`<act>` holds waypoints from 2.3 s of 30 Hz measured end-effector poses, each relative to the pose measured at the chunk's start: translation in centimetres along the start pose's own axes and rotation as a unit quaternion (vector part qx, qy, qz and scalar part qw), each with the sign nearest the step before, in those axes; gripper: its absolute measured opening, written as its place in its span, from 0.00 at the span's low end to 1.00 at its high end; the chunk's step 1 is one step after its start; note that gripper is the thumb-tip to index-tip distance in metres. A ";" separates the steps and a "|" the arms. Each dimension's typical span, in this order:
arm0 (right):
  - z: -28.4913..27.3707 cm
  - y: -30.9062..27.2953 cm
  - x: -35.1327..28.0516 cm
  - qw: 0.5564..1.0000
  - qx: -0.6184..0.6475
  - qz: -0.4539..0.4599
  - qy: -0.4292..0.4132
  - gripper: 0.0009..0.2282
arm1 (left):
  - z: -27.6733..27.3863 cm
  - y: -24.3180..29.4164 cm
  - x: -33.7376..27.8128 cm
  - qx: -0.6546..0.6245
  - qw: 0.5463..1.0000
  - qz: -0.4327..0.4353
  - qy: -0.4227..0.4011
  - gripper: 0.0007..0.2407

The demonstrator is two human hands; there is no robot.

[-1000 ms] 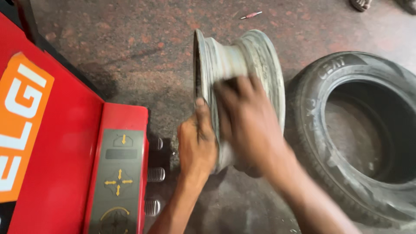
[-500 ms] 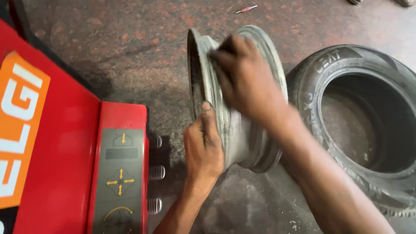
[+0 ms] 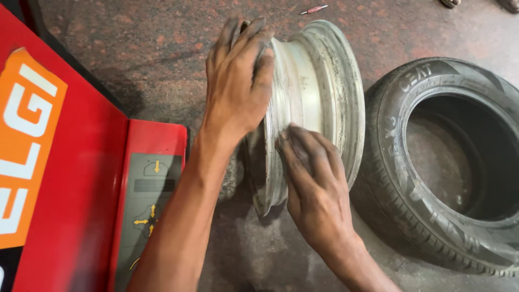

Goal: The person scrubs the outer rim and inner barrel of a metal wheel rim using a small abrasive pad. The person rotates the rim to access different sections while scrubbing.

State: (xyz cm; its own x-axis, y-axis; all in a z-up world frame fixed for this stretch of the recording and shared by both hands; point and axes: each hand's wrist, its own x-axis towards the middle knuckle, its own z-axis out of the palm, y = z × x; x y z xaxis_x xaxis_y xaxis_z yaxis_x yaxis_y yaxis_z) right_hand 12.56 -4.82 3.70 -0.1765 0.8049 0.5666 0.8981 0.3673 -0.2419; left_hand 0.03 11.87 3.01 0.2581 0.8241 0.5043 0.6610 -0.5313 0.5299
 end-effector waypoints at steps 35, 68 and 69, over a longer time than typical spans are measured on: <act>-1.7 3.6 7.6 0.967 -0.182 -0.152 -0.099 0.17 | -0.3 1.5 -2.2 -0.008 0.999 -0.018 0.041 0.19; -6.0 2.4 4.2 0.940 0.216 0.240 -0.107 0.11 | -0.2 1.9 -3.8 -0.026 0.998 -0.020 0.052 0.19; -5.5 2.2 4.4 0.884 0.340 0.314 -0.064 0.12 | -0.3 2.0 -4.0 -0.025 0.998 -0.019 0.054 0.19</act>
State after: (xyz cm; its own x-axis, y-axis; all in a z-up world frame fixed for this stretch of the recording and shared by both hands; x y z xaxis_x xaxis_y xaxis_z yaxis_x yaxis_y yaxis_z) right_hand 16.01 -3.04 10.02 0.1878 0.9798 0.0689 0.3937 -0.0108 -0.9192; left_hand 0.17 7.47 2.26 0.1541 0.8197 0.5517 0.6321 -0.5110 0.5825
